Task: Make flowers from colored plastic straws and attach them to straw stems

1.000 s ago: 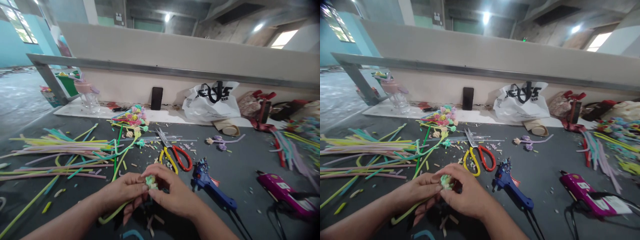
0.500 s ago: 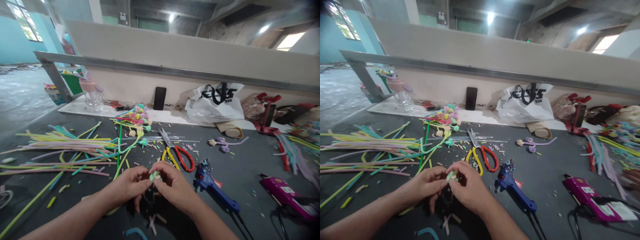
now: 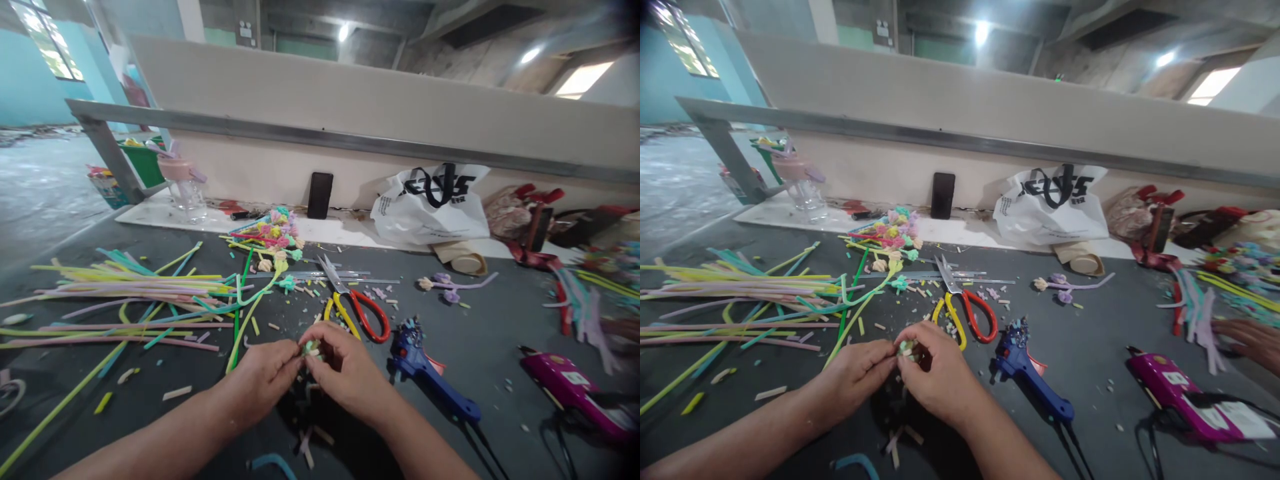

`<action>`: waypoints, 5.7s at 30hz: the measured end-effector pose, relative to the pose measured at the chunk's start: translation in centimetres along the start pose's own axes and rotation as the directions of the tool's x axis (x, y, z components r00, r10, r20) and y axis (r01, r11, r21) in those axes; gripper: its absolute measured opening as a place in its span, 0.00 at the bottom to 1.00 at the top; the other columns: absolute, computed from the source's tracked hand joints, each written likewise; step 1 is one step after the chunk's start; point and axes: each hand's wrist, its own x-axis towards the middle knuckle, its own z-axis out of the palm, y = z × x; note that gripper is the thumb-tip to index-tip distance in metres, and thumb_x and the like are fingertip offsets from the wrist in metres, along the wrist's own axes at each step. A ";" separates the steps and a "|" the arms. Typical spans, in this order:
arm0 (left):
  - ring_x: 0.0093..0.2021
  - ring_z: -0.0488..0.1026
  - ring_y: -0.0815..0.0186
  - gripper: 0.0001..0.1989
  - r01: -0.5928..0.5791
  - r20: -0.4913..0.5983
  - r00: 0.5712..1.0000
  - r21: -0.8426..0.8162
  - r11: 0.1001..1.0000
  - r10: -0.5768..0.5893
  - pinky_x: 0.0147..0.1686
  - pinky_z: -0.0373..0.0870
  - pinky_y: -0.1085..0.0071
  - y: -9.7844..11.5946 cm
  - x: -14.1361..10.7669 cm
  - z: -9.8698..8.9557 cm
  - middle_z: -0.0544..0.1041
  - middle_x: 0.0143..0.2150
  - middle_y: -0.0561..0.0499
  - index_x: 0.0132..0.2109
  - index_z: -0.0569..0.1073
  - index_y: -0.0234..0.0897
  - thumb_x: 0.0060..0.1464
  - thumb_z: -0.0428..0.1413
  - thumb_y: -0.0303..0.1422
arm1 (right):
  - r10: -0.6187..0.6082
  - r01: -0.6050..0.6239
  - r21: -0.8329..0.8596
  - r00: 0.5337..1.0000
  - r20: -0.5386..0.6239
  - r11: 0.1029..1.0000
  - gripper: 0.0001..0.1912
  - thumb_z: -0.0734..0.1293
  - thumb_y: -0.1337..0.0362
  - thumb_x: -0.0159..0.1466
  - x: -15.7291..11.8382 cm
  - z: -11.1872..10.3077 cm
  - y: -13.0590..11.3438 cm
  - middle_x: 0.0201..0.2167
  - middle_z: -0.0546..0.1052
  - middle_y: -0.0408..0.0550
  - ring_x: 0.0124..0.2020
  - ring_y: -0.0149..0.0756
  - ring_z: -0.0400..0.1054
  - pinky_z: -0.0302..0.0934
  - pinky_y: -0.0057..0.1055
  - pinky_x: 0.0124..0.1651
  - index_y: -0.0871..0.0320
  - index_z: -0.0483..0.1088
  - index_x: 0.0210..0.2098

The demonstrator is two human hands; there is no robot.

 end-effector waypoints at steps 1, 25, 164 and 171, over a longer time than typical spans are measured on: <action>0.27 0.65 0.69 0.14 -0.006 -0.002 1.000 -0.004 1.000 0.006 0.28 0.58 0.75 0.0 0.0 0.0 0.70 0.26 0.52 0.30 0.69 0.36 0.58 0.43 0.34 | 0.002 -0.002 0.003 1.000 0.001 1.000 0.11 0.61 0.75 0.53 0.0 0.0 0.0 0.29 0.67 0.41 0.29 0.29 0.61 0.56 0.26 0.31 0.56 0.68 0.34; 0.14 0.59 0.77 0.16 0.066 -0.112 0.964 -0.778 0.624 -0.242 0.15 0.61 0.80 4.9 5.0 -1.9 0.64 0.17 0.58 0.25 0.66 0.33 0.46 0.58 0.42 | 0.065 0.093 0.508 0.956 -0.285 0.856 0.17 0.67 0.53 0.56 1.1 -1.2 -0.1 0.46 0.72 0.51 0.47 0.40 0.65 0.58 0.39 0.50 0.53 0.74 0.42; 0.37 0.66 0.66 0.15 -0.233 0.125 0.963 -0.073 0.970 0.241 0.39 0.64 0.73 4.2 5.5 -4.0 0.70 0.37 0.51 0.38 0.69 0.38 0.40 0.50 0.22 | 0.233 -0.263 0.682 0.963 0.138 0.682 0.21 0.68 0.50 0.51 0.4 -1.1 2.3 0.11 0.54 0.34 0.13 0.20 0.42 0.37 0.23 0.18 0.63 0.67 0.18; 0.33 0.66 0.69 0.12 -0.177 0.237 0.955 -0.027 0.984 0.179 0.34 0.62 0.75 4.3 5.3 -4.4 0.70 0.34 0.54 0.34 0.69 0.38 0.39 0.50 0.23 | 0.224 -0.334 0.679 0.942 0.248 0.654 0.20 0.69 0.51 0.51 0.3 -0.9 2.6 0.11 0.57 0.35 0.13 0.19 0.44 0.35 0.22 0.17 0.65 0.73 0.24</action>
